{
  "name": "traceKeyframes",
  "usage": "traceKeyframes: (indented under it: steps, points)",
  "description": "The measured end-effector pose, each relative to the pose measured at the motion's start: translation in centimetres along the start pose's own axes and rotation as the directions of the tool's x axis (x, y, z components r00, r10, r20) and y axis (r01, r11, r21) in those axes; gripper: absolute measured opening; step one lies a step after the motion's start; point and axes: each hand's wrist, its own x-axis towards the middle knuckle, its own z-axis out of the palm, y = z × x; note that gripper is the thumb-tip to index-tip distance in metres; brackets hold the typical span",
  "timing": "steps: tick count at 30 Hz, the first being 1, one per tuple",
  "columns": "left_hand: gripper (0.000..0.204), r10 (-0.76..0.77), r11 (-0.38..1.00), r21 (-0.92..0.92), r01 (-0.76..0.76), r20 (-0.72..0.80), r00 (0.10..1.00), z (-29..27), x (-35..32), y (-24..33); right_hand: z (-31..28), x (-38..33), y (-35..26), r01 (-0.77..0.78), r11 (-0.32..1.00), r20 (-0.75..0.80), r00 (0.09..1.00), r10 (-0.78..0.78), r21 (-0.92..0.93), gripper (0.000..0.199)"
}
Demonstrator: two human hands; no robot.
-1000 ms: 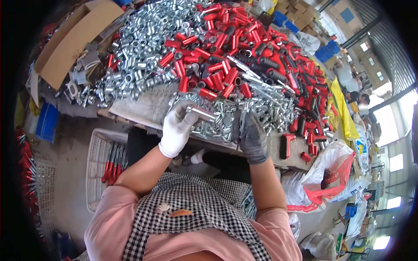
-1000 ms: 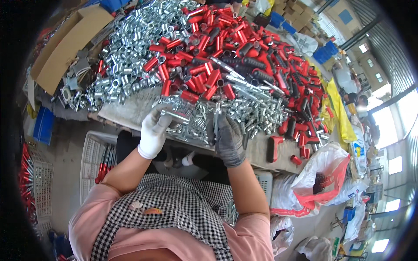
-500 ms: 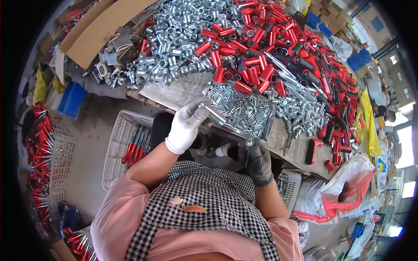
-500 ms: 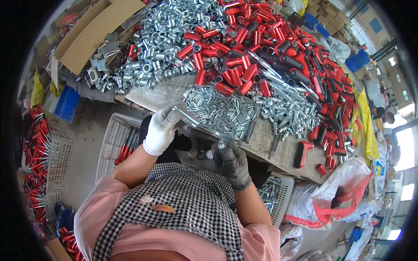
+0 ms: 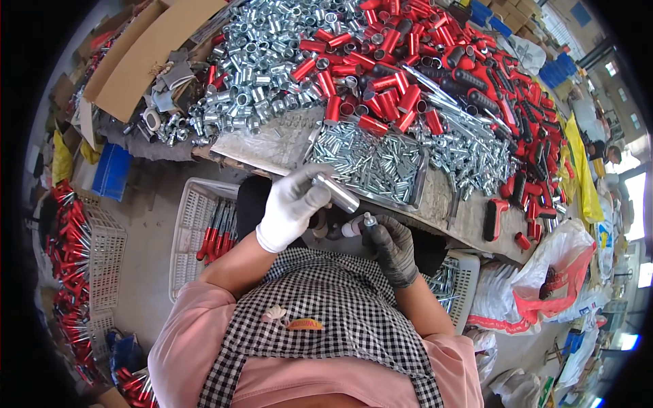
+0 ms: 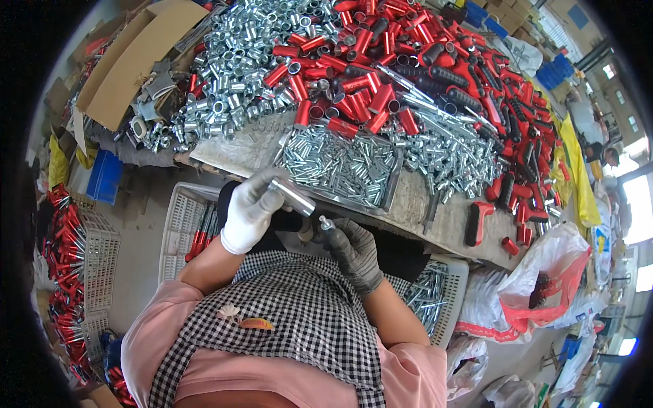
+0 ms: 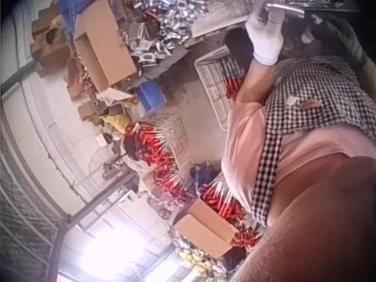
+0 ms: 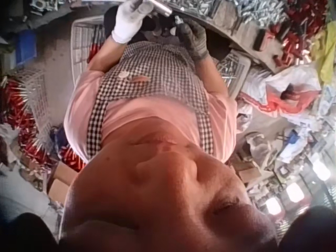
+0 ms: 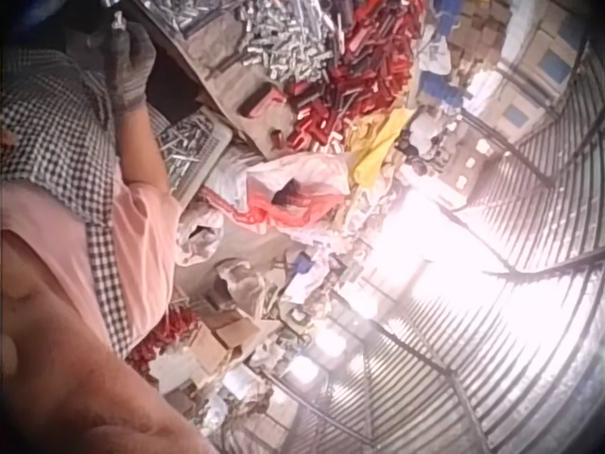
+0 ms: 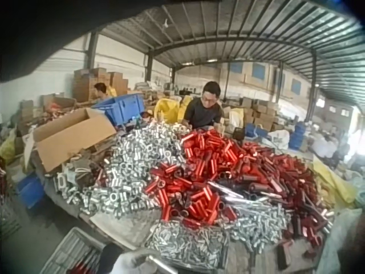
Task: Assembling hand tools by fitting red plastic handles onto metal shafts at a factory workstation.
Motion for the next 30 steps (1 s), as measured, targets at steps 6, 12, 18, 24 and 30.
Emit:
traceKeyframes:
  steps: [6,12,18,24,30]
  points:
    - [0.058,-0.02,0.999,0.035,0.023,-0.078,0.997,-0.5,0.0,0.5,-0.1,0.2,-0.4,-0.1,0.995,-0.072,0.992,0.1,0.005,0.031]
    - [0.053,-0.027,0.999,0.025,0.026,0.009,1.0,0.4,-0.1,0.3,-0.6,0.0,1.3,-0.041,0.99,0.008,0.999,0.041,0.135,0.032]
    - [0.036,0.131,0.832,0.495,-0.249,0.26,0.957,1.6,0.5,1.2,0.0,0.6,0.7,0.057,0.99,0.057,0.997,-0.05,-0.129,0.05]
    - [0.032,-0.032,0.737,0.575,-0.355,0.555,0.831,2.5,1.3,0.7,-0.1,0.4,-1.0,-0.073,0.993,0.298,0.954,0.043,0.092,0.08]
    - [0.027,-0.16,0.779,0.599,-0.187,0.478,0.864,4.0,4.4,0.2,-2.4,-0.9,-2.8,-0.176,0.977,0.027,0.984,0.174,0.118,0.06]
